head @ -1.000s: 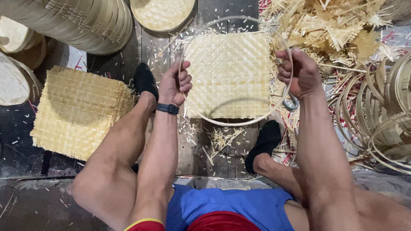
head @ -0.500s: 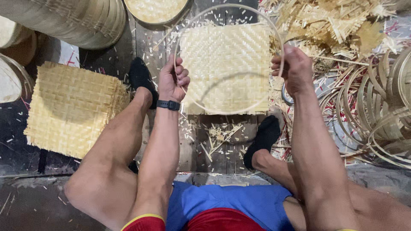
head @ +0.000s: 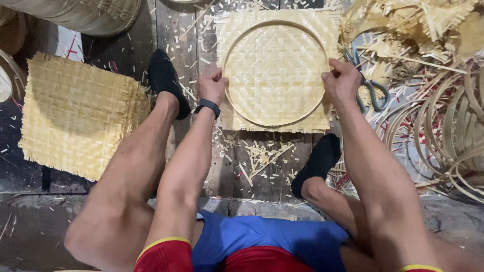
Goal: The person fits a woven bamboo mat into a circular frame, presses it down with a wooden template, and trims the excess material with scissors before fitting a hoop around the edge.
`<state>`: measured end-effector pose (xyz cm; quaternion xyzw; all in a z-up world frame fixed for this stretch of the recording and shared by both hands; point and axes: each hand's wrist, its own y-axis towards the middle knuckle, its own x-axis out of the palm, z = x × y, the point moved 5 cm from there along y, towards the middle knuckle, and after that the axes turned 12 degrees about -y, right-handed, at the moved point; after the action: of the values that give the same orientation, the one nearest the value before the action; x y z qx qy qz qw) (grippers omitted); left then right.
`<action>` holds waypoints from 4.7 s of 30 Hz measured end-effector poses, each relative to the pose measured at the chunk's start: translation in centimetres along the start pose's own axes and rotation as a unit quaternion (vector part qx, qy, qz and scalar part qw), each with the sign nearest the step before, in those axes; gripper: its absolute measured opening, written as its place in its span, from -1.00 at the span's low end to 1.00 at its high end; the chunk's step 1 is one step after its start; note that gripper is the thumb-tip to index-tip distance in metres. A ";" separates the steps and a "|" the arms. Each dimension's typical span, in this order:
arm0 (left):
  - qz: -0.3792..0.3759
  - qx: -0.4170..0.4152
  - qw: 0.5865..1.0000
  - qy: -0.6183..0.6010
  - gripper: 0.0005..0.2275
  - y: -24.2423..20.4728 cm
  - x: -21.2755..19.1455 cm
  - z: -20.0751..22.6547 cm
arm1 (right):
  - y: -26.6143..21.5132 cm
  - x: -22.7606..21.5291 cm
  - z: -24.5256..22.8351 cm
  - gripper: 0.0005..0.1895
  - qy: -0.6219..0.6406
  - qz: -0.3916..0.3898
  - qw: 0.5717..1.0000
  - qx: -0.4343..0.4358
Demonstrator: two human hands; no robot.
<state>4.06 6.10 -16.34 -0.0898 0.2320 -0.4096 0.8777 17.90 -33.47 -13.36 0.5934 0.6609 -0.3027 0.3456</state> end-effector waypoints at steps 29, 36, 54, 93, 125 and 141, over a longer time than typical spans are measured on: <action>-0.045 -0.014 0.989 -0.142 -0.79 1.1 0.8 -4.5 | -1.2 -0.9 0.2 -0.75 -0.015 0.001 0.997 0.079; -0.066 -0.157 0.967 -0.190 -0.77 2.0 0.6 -6.8 | -0.6 -0.4 1.3 -0.73 0.045 -0.032 0.994 0.095; -0.145 -0.154 0.975 -0.062 -0.75 2.8 -0.2 -4.2 | 0.4 -1.1 1.1 -0.72 0.036 -0.096 0.992 0.074; -0.178 0.215 0.950 0.138 -0.76 7.6 15.7 12.3 | -13.6 8.5 -16.2 -0.30 -0.386 -0.022 0.855 -0.346; -0.354 -0.020 0.925 0.134 -0.45 11.9 19.5 8.3 | 5.7 2.8 -8.4 -0.35 -0.140 -0.118 0.969 0.168; -0.215 0.138 0.965 0.057 -0.57 10.7 16.5 9.2 | 6.9 4.4 -4.9 -0.32 -0.073 -0.147 0.959 0.232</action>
<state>24.95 0.17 -17.46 0.0079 0.1978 -0.6210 0.7584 23.98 -26.13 -14.06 0.5297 0.6256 -0.5379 0.1969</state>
